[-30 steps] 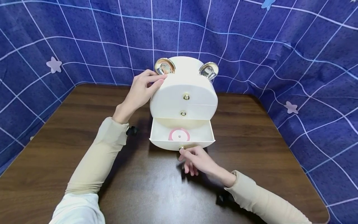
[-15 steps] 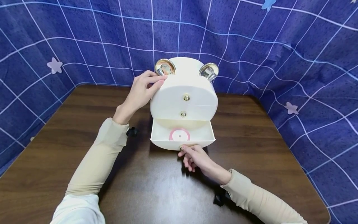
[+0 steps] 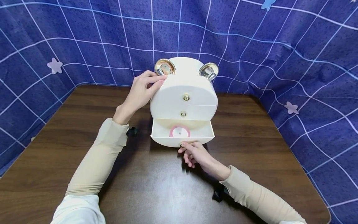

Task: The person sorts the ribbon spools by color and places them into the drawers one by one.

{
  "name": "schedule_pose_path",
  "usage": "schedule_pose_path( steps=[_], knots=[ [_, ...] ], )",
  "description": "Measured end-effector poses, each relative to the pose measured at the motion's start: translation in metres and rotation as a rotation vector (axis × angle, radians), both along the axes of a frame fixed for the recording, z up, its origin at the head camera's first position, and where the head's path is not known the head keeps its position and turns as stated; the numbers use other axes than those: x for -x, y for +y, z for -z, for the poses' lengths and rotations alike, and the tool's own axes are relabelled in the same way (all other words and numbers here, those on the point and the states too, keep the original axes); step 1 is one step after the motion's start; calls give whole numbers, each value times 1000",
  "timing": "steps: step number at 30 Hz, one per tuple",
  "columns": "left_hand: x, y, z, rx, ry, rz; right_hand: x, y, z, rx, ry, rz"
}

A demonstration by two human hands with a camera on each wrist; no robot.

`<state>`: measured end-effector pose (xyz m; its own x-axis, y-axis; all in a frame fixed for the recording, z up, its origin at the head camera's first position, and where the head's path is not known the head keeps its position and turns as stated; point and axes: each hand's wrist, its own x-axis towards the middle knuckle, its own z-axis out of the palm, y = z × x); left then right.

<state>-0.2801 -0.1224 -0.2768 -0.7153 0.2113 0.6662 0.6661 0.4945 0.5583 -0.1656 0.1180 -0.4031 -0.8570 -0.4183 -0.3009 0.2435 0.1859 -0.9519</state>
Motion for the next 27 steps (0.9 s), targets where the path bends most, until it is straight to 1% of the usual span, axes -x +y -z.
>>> schedule_pose_path(
  steps=[15, 27],
  knots=[
    [1, 0, 0, 18, 2, -15, 14, -2, -2, 19, -34, 12],
    [1, 0, 0, 28, 0, -16, 30, -5, -2, 39, -54, 34]
  ],
)
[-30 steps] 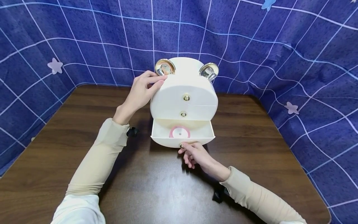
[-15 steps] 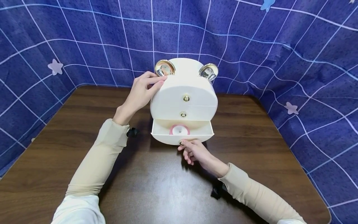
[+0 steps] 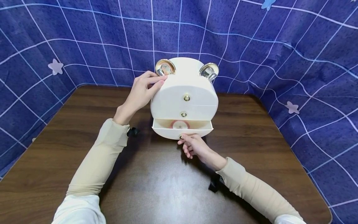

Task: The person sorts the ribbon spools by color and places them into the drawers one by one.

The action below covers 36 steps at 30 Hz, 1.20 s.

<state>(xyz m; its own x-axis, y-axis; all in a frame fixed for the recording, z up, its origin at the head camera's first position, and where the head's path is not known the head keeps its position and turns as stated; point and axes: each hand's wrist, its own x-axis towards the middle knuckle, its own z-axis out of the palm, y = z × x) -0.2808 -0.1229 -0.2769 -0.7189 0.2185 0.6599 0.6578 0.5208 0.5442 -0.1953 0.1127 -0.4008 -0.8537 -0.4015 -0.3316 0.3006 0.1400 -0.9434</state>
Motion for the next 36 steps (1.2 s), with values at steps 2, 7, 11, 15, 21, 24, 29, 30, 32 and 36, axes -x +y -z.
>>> schedule_pose_path(
  steps=[2, 7, 11, 15, 21, 24, 29, 30, 32, 36],
  knots=[
    [0, 0, 0, 0, 4, 1, 2, 0, 0, 3, 0, 4],
    [-1, 0, 2, -5, 9, 11, 9, -1, 1, -3, 4, 1],
    [-1, 0, 1, -8, 10, 14, 16, -2, 1, -5, 2, 10],
    [-1, 1, 0, -11, 3, 19, 24, -2, 1, 11, -19, 28],
    [-1, 3, 0, -15, 5, 39, 33, -1, 1, 34, -27, 31],
    [-2, 4, 0, -3, 7, 36, 35, 0, 2, 41, -24, 29],
    [-2, 3, 1, 2, 4, 27, 34, 2, 2, 25, -70, -8],
    [-3, 2, 2, 0, 3, 29, 33, 2, 0, 14, -79, -32],
    [-3, -2, 4, -3, 16, 33, 28, 3, -7, -11, -66, -100],
    [-9, -15, 5, -42, 87, 51, 13, 7, -43, -16, 138, -254]
  ],
)
